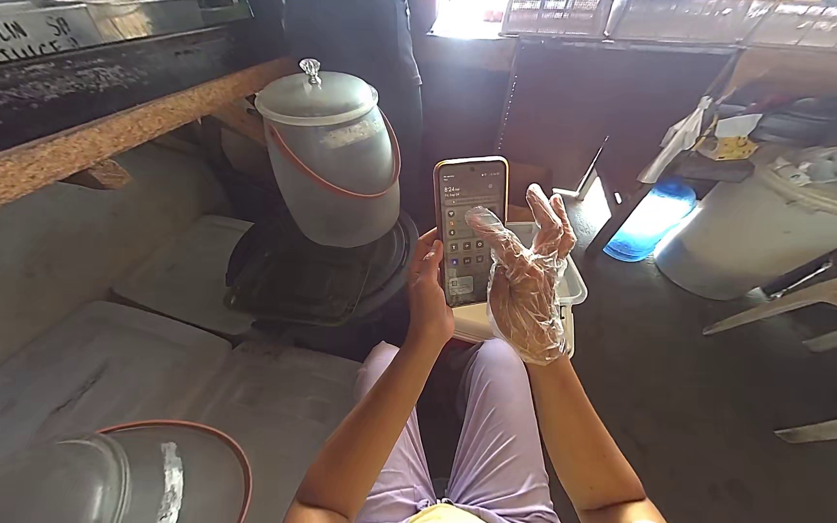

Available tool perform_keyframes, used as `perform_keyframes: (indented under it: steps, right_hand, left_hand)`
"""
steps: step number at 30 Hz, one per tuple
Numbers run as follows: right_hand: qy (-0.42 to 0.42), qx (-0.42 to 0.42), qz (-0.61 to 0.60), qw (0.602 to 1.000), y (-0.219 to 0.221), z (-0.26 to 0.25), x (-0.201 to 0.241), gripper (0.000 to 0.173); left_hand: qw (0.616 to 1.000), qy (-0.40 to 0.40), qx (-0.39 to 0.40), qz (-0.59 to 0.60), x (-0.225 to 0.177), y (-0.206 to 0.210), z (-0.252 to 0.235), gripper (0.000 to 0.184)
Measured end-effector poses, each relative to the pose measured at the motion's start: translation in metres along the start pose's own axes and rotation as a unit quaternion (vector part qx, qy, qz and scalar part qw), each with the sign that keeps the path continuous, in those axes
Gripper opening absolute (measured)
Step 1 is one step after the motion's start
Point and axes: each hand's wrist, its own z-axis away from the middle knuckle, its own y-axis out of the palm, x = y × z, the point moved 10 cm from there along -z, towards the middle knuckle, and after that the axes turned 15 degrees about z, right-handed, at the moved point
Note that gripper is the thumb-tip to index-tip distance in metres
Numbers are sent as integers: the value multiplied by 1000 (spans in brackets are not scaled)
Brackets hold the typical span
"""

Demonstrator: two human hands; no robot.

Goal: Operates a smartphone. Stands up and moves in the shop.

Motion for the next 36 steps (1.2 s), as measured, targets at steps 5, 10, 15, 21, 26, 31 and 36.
perform_keyframes:
  steps: [5, 10, 15, 21, 26, 31, 36]
  right_hand:
    - [-3, 8, -31, 999, 6, -7, 6, 45]
    - [-10, 11, -27, 1000, 9, -11, 9, 47]
    - [-18, 14, -17, 1000, 15, -11, 11, 49]
    - [-18, -1, -57, 998, 0, -13, 12, 44]
    - [-17, -5, -63, 998, 4, -10, 8, 41]
    - [-10, 13, -71, 997, 12, -8, 13, 43]
    - [-10, 10, -71, 997, 13, -8, 15, 44]
  left_hand:
    - [1000, 8, 8, 4, -2, -1, 0, 34]
    - [1000, 15, 14, 2, -3, 0, 0, 34]
    - [1000, 17, 15, 8, -3, 0, -2, 34]
    - [1000, 13, 10, 8, -5, -2, -3, 34]
    - [1000, 18, 12, 9, -7, 0, -3, 34]
    - [999, 25, 22, 8, -9, 2, -2, 34]
    - [1000, 23, 19, 4, -10, 0, -2, 33]
